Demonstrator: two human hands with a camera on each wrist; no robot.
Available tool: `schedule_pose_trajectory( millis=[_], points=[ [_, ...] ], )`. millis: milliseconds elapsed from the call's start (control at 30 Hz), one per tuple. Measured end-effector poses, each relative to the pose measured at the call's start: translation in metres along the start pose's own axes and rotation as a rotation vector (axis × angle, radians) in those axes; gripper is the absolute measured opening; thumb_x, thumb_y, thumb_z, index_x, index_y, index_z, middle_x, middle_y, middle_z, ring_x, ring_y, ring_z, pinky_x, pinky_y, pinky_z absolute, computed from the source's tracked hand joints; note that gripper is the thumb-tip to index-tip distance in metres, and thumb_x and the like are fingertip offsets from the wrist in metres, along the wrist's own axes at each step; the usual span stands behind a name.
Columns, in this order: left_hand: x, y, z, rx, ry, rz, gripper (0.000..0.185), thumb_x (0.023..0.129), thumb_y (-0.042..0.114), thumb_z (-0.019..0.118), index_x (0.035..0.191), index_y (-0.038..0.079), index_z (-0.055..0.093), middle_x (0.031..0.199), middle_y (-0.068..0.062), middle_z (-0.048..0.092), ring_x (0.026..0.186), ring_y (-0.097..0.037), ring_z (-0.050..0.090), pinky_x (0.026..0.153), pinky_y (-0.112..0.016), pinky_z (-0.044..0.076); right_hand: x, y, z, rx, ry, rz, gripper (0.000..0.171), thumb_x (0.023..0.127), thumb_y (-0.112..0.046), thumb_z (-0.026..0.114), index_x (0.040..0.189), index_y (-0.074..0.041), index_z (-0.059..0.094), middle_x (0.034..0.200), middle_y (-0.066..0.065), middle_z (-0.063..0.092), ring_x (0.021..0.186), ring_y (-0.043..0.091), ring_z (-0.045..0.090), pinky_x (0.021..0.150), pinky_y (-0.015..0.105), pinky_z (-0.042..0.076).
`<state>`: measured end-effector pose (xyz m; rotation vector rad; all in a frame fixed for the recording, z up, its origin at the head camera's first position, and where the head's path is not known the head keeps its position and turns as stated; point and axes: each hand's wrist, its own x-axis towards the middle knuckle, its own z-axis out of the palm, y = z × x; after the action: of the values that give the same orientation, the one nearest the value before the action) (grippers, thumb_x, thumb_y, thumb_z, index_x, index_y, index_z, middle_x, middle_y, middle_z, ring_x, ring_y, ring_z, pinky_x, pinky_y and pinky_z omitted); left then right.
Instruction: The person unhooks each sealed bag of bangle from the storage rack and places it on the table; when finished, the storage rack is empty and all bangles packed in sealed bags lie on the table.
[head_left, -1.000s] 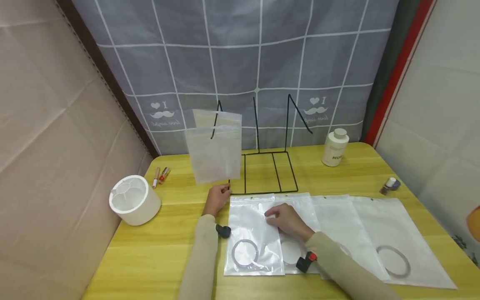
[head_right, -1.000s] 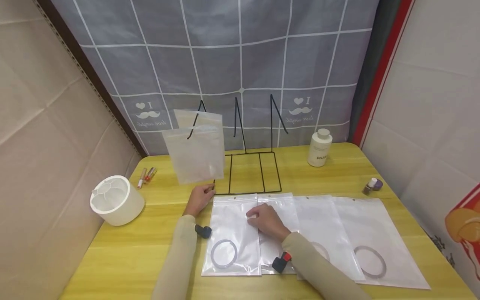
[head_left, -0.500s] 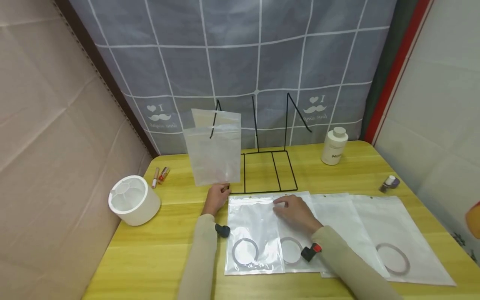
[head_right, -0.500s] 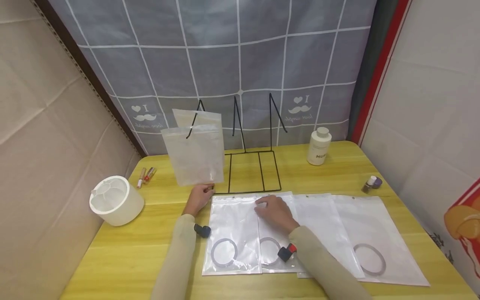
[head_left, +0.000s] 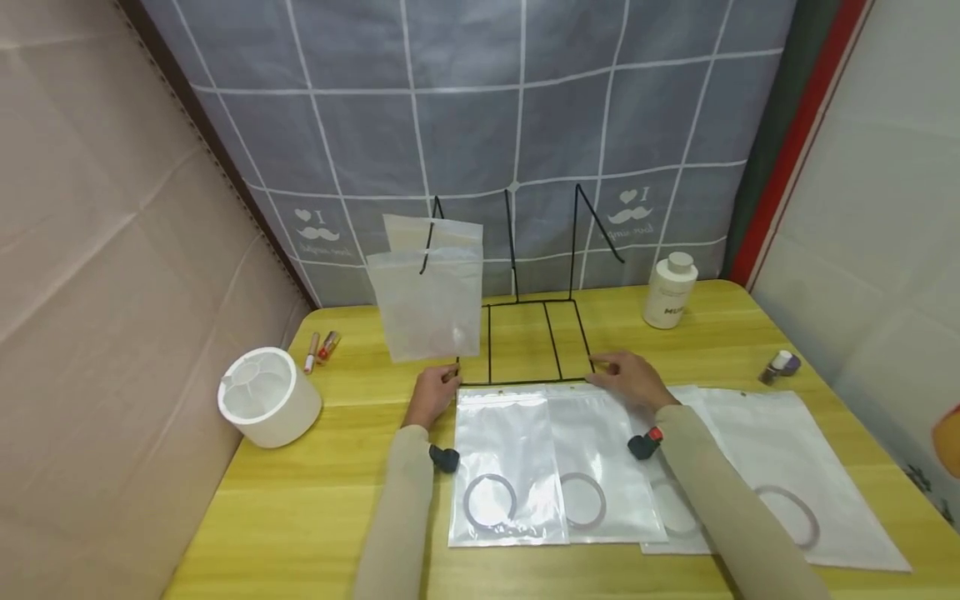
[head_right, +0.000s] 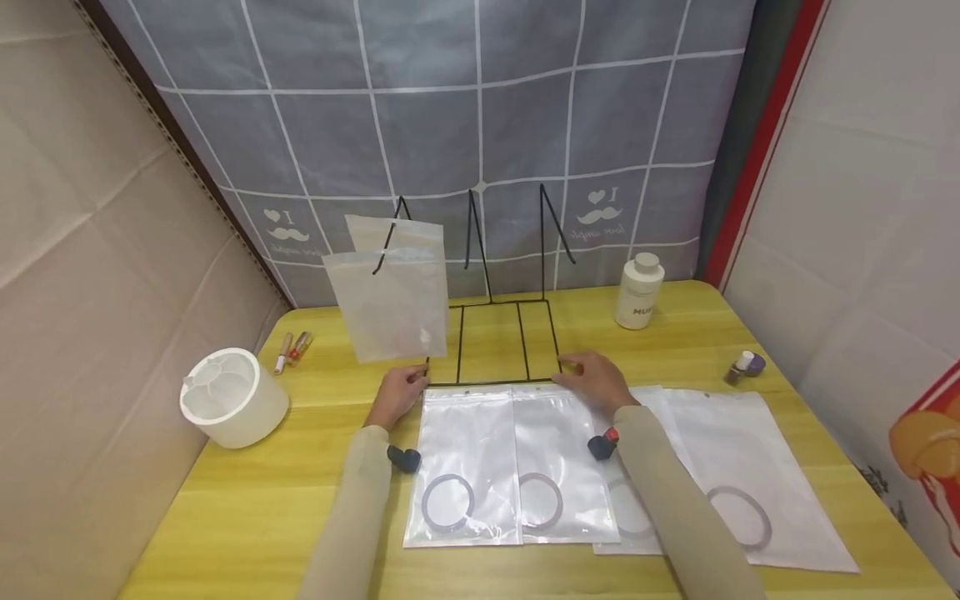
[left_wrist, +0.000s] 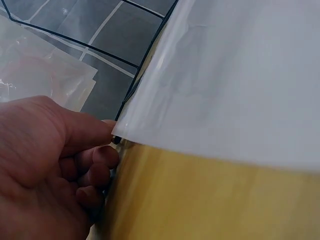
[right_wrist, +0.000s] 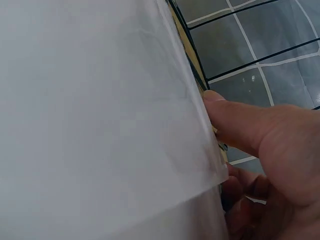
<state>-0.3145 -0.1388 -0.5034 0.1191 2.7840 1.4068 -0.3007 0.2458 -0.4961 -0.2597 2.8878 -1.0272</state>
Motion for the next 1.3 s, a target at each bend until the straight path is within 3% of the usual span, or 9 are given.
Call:
schedule_pose_trajectory(
  millis=[200,367,500,633,700,767,867,1033,1300],
  points=[
    [-0.006,0.000,-0.015,0.047,-0.073,0.062,0.041,0.101,0.019,0.061,0.140,0.002,0.060,0.080,-0.005,0.057,0.062,-0.015,0.044,0.059,-0.030,0.038,0.002,0.002,0.001,-0.024,0.019,0.028,0.055,0.090,-0.043,0.074,0.139,-0.018,0.064,0.091,0.006,0.060,0.082,0.022,0.050,0.066,0.035,0.037],
    [-0.027,0.007,-0.049,0.031,-0.086,0.113,0.032,0.103,0.025,0.059,0.128,0.006,0.069,0.095,-0.014,0.067,0.077,-0.023,0.057,0.068,-0.034,0.046,0.000,0.002,0.002,-0.015,0.011,0.070,0.057,0.089,-0.045,0.074,0.139,-0.020,0.064,0.100,0.007,0.062,0.089,0.023,0.051,0.069,0.035,0.039],
    [-0.043,0.025,-0.087,-0.066,0.090,0.193,0.028,0.102,0.026,0.061,0.108,0.003,0.075,0.093,-0.019,0.067,0.081,-0.025,0.059,0.070,-0.032,0.048,-0.002,0.003,0.000,-0.013,0.011,0.090,0.058,0.088,-0.046,0.075,0.139,-0.020,0.064,0.098,0.007,0.060,0.088,0.023,0.051,0.069,0.035,0.038],
    [-0.052,0.057,-0.121,-0.232,0.296,0.312,0.026,0.099,0.009,0.064,0.120,-0.006,0.068,0.115,-0.024,0.061,0.099,-0.028,0.054,0.082,-0.028,0.043,-0.001,0.004,0.001,-0.016,0.013,0.096,0.059,0.088,-0.047,0.075,0.139,-0.021,0.064,0.096,0.005,0.060,0.086,0.022,0.051,0.067,0.034,0.038],
    [-0.052,0.070,-0.135,-0.294,0.318,0.359,0.034,0.097,0.002,0.063,0.130,-0.007,0.062,0.133,-0.024,0.053,0.116,-0.030,0.050,0.092,-0.031,0.041,0.001,0.003,0.002,-0.016,0.014,0.094,0.058,0.088,-0.046,0.076,0.139,-0.020,0.064,0.096,0.006,0.061,0.084,0.022,0.051,0.066,0.034,0.038],
    [-0.046,0.072,-0.143,-0.329,0.281,0.378,0.041,0.098,0.002,0.062,0.138,-0.004,0.057,0.146,-0.020,0.046,0.130,-0.034,0.042,0.099,-0.038,0.039,0.001,0.002,0.003,-0.018,0.017,0.092,0.058,0.088,-0.045,0.076,0.139,-0.020,0.064,0.096,0.006,0.061,0.084,0.022,0.051,0.066,0.034,0.038],
    [-0.036,0.071,-0.147,-0.349,0.207,0.384,0.044,0.099,0.005,0.062,0.142,0.001,0.056,0.152,-0.013,0.045,0.135,-0.031,0.043,0.102,-0.034,0.041,0.002,0.001,0.004,-0.018,0.016,0.090,0.057,0.088,-0.044,0.076,0.138,-0.020,0.064,0.095,0.006,0.061,0.084,0.023,0.051,0.066,0.034,0.038],
    [-0.018,0.059,-0.138,-0.428,0.141,0.409,0.041,0.099,0.004,0.063,0.139,-0.002,0.058,0.144,-0.008,0.055,0.123,-0.023,0.047,0.098,-0.022,0.041,0.001,0.000,0.006,-0.019,0.017,0.100,0.057,0.088,-0.044,0.076,0.138,-0.021,0.064,0.094,0.006,0.060,0.083,0.022,0.051,0.066,0.034,0.038],
    [-0.003,0.046,-0.122,-0.556,0.198,0.527,0.038,0.096,-0.001,0.065,0.133,-0.003,0.063,0.131,-0.005,0.061,0.090,-0.015,0.045,0.079,-0.017,0.044,0.001,-0.002,0.003,-0.024,0.024,0.116,0.056,0.088,-0.042,0.077,0.138,-0.020,0.065,0.091,0.005,0.059,0.082,0.022,0.050,0.065,0.034,0.037]
  ],
)
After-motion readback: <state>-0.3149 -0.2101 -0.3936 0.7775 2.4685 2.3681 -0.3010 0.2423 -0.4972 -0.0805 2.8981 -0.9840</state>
